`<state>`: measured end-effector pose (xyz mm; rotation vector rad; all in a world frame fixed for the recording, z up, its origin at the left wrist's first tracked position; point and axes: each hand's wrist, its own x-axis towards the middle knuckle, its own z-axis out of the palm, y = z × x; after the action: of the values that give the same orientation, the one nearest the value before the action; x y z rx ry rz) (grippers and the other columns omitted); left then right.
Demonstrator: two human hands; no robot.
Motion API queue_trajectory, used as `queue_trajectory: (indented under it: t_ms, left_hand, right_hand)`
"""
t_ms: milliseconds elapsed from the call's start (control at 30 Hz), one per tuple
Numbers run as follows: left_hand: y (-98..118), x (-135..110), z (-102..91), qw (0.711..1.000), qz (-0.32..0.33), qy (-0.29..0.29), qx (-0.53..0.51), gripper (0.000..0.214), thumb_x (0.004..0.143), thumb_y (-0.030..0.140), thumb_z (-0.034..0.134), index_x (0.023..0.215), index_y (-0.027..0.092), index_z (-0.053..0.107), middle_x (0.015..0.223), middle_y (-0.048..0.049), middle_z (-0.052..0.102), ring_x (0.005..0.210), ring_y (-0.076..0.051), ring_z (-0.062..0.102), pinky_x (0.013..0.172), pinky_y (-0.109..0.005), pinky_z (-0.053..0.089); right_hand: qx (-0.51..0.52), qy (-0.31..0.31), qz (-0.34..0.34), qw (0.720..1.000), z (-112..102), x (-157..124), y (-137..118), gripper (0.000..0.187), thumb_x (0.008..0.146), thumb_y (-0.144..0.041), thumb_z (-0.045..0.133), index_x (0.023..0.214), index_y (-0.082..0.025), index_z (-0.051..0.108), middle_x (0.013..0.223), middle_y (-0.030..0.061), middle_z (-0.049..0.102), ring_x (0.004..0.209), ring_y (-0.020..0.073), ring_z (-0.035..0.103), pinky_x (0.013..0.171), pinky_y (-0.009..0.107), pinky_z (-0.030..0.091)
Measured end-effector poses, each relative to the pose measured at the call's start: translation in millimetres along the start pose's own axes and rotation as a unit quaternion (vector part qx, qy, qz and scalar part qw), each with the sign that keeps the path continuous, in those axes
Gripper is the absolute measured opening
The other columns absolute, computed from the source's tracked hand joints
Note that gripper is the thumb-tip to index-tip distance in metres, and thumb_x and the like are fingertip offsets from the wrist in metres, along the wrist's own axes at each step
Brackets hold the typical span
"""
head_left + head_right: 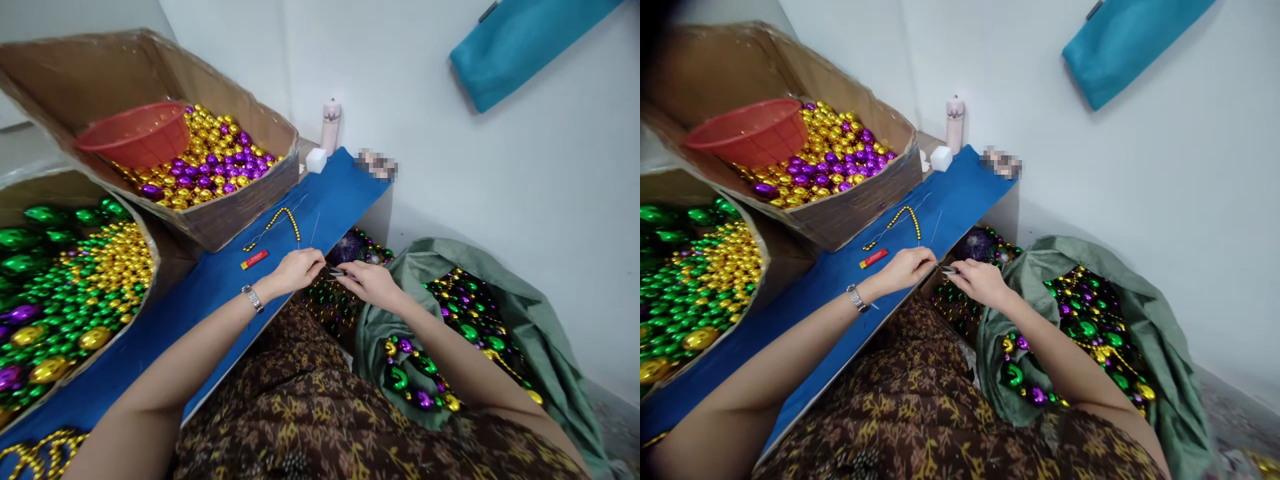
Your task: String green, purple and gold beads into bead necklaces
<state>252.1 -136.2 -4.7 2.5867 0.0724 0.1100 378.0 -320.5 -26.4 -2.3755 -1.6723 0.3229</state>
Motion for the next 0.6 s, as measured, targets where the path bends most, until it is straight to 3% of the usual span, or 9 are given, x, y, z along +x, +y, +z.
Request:
queue_trajectory:
  t_ms: [200,400,500,600]
  left_hand:
    - [3,4,4.9,1.000,0.015,0.001,0.004,0.018,0.091,0.017,0.045,0.088,0.017,0.063,0.088,-0.0059,0.068,0.079,-0.018,0.062,0.074,-0.029,0.048]
    - [0,-1,-1.6,1.000,0.005,0.025,-0.003,0.017,0.091,0.017,0.046,0.086,0.017,0.062,0.087,-0.0054,0.069,0.079,-0.017,0.063,0.072,-0.028,0.046]
    - [-5,-8,-22.8,0.996,-0.008,0.086,-0.012,0.017,0.091,0.020,0.047,0.083,0.016,0.062,0.080,-0.0028,0.068,0.072,-0.014,0.061,0.066,-0.025,0.043]
    - [-11,-17,-64.6,0.982,-0.040,0.182,-0.010,0.020,0.091,0.027,0.049,0.083,0.015,0.062,0.071,-0.0001,0.065,0.064,-0.011,0.056,0.059,-0.023,0.040]
  right_hand:
    - [-0.021,-0.024,0.015,0.999,8,5,-7,0.039,0.099,-0.047,0.036,0.123,-0.025,0.059,0.107,0.0045,0.069,0.092,0.0181,0.066,0.067,0.024,0.044]
    - [-0.026,0.004,0.036,0.999,12,12,2,0.039,0.101,-0.047,0.032,0.121,-0.030,0.061,0.108,0.0024,0.069,0.095,0.0183,0.065,0.069,0.025,0.045]
    - [-0.044,0.013,0.036,0.998,10,26,4,0.042,0.100,-0.048,0.033,0.129,-0.028,0.056,0.113,0.0064,0.065,0.096,0.0192,0.064,0.069,0.026,0.045]
    - [-0.075,-0.006,-0.010,0.997,13,47,-3,0.045,0.099,-0.050,0.032,0.131,-0.027,0.054,0.120,0.0095,0.058,0.096,0.0196,0.061,0.067,0.026,0.045]
